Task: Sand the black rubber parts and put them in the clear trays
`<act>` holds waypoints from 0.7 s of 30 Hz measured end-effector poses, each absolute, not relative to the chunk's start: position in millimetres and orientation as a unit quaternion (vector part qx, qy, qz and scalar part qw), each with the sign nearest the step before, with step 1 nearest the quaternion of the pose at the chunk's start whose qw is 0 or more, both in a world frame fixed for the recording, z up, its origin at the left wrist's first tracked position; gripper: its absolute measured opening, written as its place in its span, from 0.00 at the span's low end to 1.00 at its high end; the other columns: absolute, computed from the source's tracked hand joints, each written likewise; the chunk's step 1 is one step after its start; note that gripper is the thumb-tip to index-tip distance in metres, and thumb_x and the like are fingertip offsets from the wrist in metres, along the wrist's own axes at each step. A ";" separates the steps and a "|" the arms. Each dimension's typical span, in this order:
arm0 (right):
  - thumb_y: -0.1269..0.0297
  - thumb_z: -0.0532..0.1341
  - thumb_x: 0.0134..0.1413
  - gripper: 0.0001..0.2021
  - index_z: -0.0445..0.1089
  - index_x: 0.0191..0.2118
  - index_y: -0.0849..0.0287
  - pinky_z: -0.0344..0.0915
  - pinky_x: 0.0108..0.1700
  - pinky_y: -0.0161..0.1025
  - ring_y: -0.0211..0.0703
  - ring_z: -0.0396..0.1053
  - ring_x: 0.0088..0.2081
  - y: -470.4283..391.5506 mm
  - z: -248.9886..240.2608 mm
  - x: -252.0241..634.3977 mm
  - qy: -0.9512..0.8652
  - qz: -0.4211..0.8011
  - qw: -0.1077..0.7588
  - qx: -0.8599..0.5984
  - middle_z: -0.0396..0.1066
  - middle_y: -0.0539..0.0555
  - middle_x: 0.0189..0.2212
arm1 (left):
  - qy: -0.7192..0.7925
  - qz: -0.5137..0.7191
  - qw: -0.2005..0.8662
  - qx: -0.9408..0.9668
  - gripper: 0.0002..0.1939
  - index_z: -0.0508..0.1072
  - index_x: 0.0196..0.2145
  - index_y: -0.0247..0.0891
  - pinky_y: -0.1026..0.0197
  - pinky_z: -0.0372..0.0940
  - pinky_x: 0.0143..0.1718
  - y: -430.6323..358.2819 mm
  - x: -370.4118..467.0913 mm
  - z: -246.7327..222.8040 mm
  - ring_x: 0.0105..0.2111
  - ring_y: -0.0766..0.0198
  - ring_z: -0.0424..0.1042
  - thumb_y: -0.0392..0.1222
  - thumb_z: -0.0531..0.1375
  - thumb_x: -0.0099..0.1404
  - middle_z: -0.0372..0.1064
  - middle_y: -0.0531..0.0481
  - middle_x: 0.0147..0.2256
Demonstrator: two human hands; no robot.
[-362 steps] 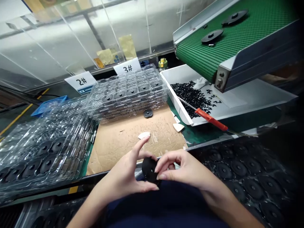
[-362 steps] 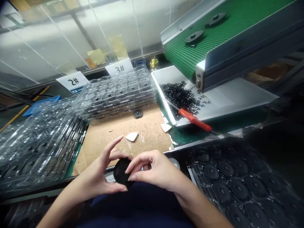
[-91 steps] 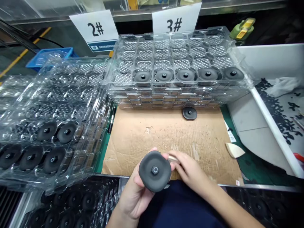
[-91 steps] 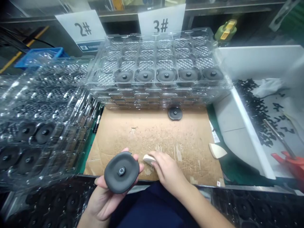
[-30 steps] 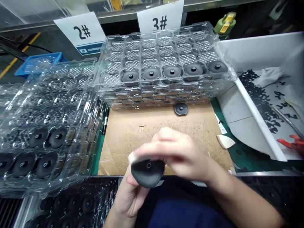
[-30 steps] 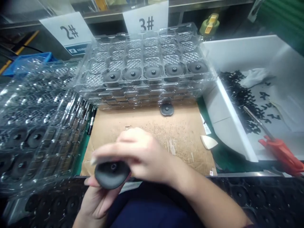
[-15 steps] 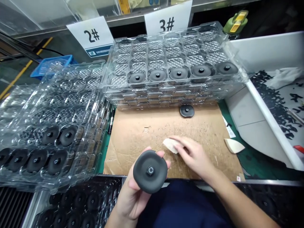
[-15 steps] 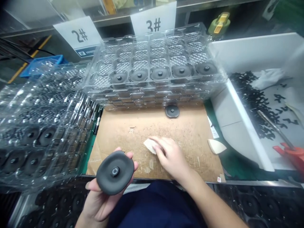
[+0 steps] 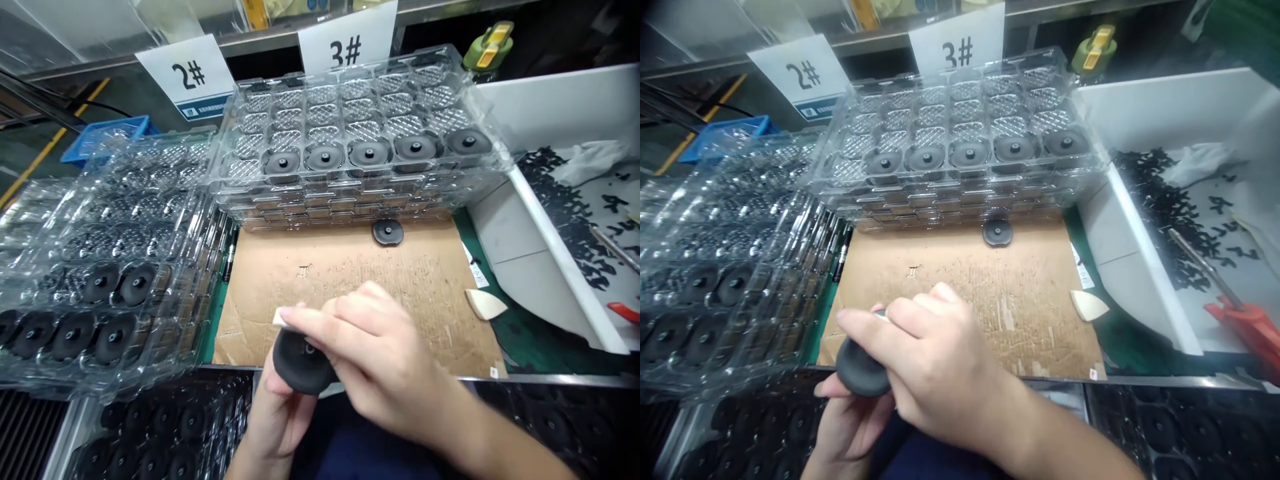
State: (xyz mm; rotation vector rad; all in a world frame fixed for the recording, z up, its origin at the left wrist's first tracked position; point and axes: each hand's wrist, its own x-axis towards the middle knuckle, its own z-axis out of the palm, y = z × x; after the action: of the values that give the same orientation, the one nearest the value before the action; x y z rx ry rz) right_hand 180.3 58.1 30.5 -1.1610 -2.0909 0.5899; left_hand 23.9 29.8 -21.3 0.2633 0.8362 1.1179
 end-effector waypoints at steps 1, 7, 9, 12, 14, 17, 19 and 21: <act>0.74 0.50 0.58 0.18 0.62 0.53 0.62 0.57 0.35 0.41 0.41 0.64 0.32 53.8 29.8 175.0 -0.788 0.210 0.359 -0.454 0.71 0.54 0.34 | 0.388 0.526 0.746 0.128 0.25 0.70 0.47 0.47 0.68 0.66 0.43 31.2 25.3 -19.7 0.44 0.63 0.70 0.46 0.66 0.49 0.72 0.51 0.44; 0.72 0.54 0.56 0.15 0.67 0.48 0.60 0.67 0.34 0.37 0.40 0.69 0.32 27.9 27.7 183.4 -0.718 0.362 0.354 -0.478 0.73 0.54 0.34 | 0.365 0.570 0.720 0.150 0.25 0.70 0.46 0.49 0.61 0.66 0.46 34.9 26.3 -15.4 0.46 0.57 0.70 0.43 0.67 0.48 0.71 0.53 0.47; 0.67 0.56 0.57 0.13 0.69 0.47 0.52 0.69 0.37 0.33 0.39 0.71 0.38 26.9 19.2 197.9 -0.613 0.486 0.371 -0.500 0.73 0.50 0.39 | 0.339 0.572 0.732 0.149 0.23 0.70 0.46 0.50 0.62 0.66 0.46 34.6 25.6 -14.5 0.46 0.57 0.70 0.45 0.65 0.51 0.71 0.53 0.47; 0.63 0.56 0.57 0.14 0.67 0.49 0.50 0.69 0.42 0.35 0.42 0.69 0.44 28.8 -1.4 214.2 -0.466 0.535 0.442 -0.549 0.70 0.51 0.46 | 0.323 0.564 0.747 0.138 0.21 0.70 0.46 0.51 0.61 0.65 0.48 34.8 25.9 -11.3 0.47 0.57 0.69 0.46 0.63 0.53 0.71 0.54 0.47; 0.61 0.56 0.57 0.14 0.67 0.50 0.51 0.68 0.43 0.37 0.43 0.69 0.43 29.9 -13.6 218.3 -0.425 0.547 0.458 -0.557 0.70 0.53 0.46 | 0.325 0.551 0.757 0.132 0.19 0.70 0.46 0.51 0.61 0.64 0.49 35.2 26.5 -8.5 0.48 0.57 0.68 0.46 0.62 0.55 0.70 0.55 0.48; 0.60 0.57 0.56 0.15 0.67 0.50 0.53 0.67 0.45 0.40 0.44 0.69 0.43 31.3 -22.0 216.0 -0.424 0.556 0.442 -0.562 0.70 0.54 0.45 | 0.321 0.543 0.764 0.133 0.19 0.70 0.46 0.51 0.60 0.62 0.51 35.2 26.6 -5.4 0.48 0.57 0.68 0.47 0.62 0.55 0.70 0.55 0.48; 0.59 0.57 0.56 0.16 0.67 0.50 0.53 0.67 0.46 0.41 0.44 0.68 0.44 33.0 -22.1 212.6 -0.439 0.553 0.428 -0.565 0.70 0.54 0.45 | 0.322 0.539 0.767 0.132 0.20 0.70 0.46 0.52 0.60 0.61 0.52 35.1 25.6 -4.4 0.49 0.57 0.68 0.47 0.62 0.54 0.70 0.55 0.48; 0.58 0.56 0.57 0.15 0.67 0.50 0.52 0.68 0.44 0.40 0.43 0.69 0.43 35.4 -20.3 210.6 -0.454 0.547 0.410 -0.572 0.70 0.52 0.45 | 0.323 0.537 0.768 0.132 0.21 0.70 0.47 0.51 0.61 0.62 0.51 35.2 24.2 -4.0 0.49 0.57 0.68 0.49 0.62 0.53 0.70 0.55 0.49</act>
State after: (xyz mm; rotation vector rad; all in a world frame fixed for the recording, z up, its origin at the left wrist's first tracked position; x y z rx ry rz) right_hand 210.6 35.4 -20.3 -1.4398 -1.1437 1.3767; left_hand 24.2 35.2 -4.0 0.2856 0.7010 1.1648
